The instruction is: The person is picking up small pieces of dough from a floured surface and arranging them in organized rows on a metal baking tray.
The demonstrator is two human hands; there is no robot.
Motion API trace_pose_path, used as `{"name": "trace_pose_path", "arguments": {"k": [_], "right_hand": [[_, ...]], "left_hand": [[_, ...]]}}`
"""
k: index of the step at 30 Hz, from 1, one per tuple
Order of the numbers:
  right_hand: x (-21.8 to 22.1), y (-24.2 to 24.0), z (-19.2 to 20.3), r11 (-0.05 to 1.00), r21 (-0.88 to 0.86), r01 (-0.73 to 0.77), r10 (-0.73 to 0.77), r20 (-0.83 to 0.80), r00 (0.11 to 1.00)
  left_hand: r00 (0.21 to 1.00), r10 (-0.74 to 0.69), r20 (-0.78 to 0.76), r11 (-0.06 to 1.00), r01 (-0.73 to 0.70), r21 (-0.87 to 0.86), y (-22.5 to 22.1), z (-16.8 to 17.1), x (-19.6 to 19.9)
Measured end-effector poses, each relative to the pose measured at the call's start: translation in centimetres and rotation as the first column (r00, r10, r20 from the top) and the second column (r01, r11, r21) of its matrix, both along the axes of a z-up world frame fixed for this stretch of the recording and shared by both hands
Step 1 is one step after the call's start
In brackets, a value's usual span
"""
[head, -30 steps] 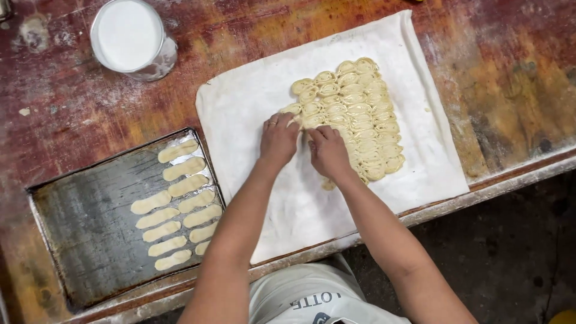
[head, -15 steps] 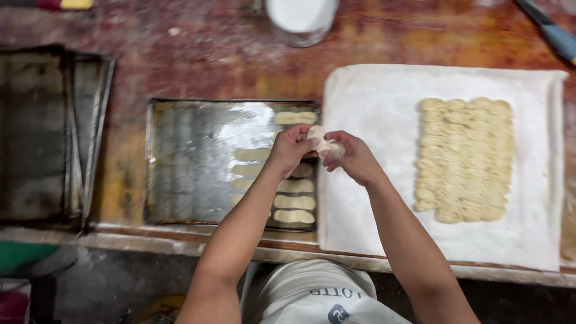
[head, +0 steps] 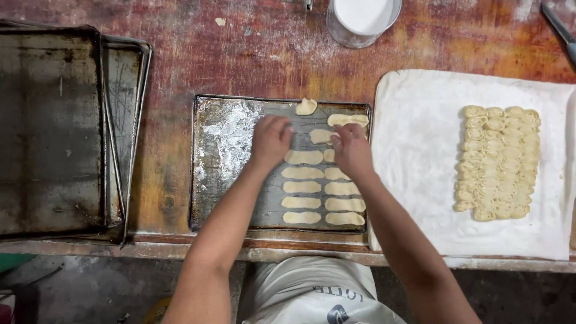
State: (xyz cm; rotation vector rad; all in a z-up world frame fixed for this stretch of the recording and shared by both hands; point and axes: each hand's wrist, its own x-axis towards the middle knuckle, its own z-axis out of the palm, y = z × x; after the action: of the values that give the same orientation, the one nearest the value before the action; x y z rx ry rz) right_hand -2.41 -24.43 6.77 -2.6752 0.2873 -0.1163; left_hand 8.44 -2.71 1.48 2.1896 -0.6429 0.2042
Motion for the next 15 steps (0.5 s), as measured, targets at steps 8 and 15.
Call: {"name": "trace_pose_path", "arguments": {"k": [8,15], "right_hand": [[2.2,0.7,-4.5,0.935,-0.215,-0.283,0.278,-0.054,0.959],[2.0,1.2,-3.2,0.921,-0.232,-0.313,0.311,-0.046,0.949]], "left_hand": [[0.976,-0.212,0.044,0.966,0.203,0.157,-3.4,-0.2,-1.7],[0.971,-0.241,-0.002,0.946,0.235,0.222,0.2,-0.5,-1.9]]}}
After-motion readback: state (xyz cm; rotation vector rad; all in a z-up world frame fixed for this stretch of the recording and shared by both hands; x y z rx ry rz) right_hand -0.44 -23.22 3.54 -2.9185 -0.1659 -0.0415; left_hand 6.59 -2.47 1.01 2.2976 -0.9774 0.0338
